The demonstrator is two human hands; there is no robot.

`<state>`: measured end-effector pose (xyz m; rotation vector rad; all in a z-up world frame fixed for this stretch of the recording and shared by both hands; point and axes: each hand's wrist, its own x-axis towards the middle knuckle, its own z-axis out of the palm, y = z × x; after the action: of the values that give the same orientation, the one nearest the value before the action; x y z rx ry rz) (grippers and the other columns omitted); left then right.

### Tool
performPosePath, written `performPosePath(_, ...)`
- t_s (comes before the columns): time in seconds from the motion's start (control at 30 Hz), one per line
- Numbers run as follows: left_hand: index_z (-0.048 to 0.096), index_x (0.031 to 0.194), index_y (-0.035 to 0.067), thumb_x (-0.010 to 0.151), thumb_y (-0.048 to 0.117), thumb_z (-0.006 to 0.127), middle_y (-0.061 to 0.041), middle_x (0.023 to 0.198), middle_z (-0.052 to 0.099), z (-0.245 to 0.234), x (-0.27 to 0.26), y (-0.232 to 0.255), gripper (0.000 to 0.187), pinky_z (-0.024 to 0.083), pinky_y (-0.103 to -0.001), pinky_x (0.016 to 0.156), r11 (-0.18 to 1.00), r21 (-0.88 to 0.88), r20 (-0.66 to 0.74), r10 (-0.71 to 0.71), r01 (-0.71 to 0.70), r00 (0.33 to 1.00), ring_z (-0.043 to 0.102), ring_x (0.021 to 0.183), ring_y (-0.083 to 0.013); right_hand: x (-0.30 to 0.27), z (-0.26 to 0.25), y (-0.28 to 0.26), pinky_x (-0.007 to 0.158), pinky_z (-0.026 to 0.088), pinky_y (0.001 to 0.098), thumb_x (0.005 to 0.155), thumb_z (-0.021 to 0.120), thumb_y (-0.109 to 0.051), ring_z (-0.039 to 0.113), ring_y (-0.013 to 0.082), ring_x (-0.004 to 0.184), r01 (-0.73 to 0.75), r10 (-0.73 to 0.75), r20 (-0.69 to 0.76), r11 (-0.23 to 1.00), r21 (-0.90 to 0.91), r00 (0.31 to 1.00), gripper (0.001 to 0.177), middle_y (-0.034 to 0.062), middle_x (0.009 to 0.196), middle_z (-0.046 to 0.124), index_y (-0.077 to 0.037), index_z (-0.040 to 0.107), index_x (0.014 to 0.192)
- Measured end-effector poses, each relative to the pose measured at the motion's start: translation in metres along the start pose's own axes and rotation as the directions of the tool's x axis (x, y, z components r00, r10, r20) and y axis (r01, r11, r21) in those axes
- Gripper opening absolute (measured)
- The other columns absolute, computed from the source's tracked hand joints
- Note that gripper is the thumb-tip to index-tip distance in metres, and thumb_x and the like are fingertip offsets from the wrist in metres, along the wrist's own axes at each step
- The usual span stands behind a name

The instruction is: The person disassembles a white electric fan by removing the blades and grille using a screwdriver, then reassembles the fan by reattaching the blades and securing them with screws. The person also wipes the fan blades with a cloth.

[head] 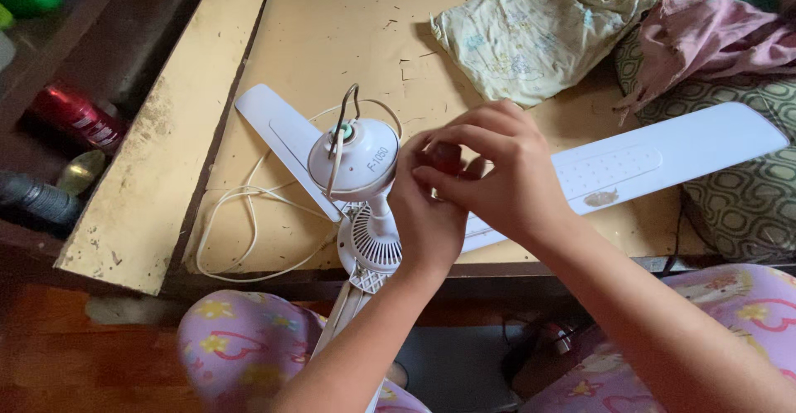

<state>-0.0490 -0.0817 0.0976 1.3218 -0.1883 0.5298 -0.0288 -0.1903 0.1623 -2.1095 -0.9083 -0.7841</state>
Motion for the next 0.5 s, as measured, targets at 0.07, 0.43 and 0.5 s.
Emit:
performPosePath(0.07, 0.051, 0.125, 0.003, 0.092, 0.013, 0.061, 0.001, 0.106, 0.062, 0.000, -0.004, 0.002, 0.036, 0.053, -0.021, 0.085, 0.999, -0.005, 0.008, 0.046, -0.046, 0.999, 0.062, 0.099, -0.0049, -0.001, -0.006, -0.001, 0.092, 0.052, 0.0357, 0.077, 0.088, -0.020, 0.066, 0.0252, 0.102, 0.006, -0.010, 0.045, 0.997, 0.081, 0.999, 0.034, 0.0090, 0.107, 0.071, -0.006, 0.078, 0.106)
performPosePath(0.43, 0.059, 0.086, -0.002, 0.104, 0.011, 0.064, 0.001, 0.074, 0.054, -0.007, 0.008, -0.027, 0.023, 0.039, -0.026, 0.062, 0.998, 0.058, 0.070, 0.027, -0.031, 0.997, 0.047, 0.072, -0.0062, -0.008, -0.008, 0.030, 0.101, 0.054, 0.0305, 0.102, 0.066, -0.013, 0.065, 0.0115, 0.114, -0.435, 0.197, 0.399, 0.573, 0.694, 0.895, 0.029, 0.0046, 0.125, 0.068, -0.001, 0.064, 0.128)
performPosePath(0.5, 0.065, 0.093, -0.002, 0.103, 0.010, 0.061, 0.002, 0.079, 0.062, -0.007, 0.008, -0.027, 0.015, 0.044, -0.025, 0.065, 0.997, 0.019, 0.096, 0.076, -0.078, 0.992, 0.053, 0.076, -0.0048, -0.012, -0.007, 0.033, 0.098, 0.054, 0.0306, 0.103, 0.066, -0.013, 0.066, 0.0123, 0.111, -0.456, 0.186, 0.433, 0.566, 0.686, 0.882, 0.027, 0.0059, 0.119, 0.069, 0.000, 0.066, 0.127)
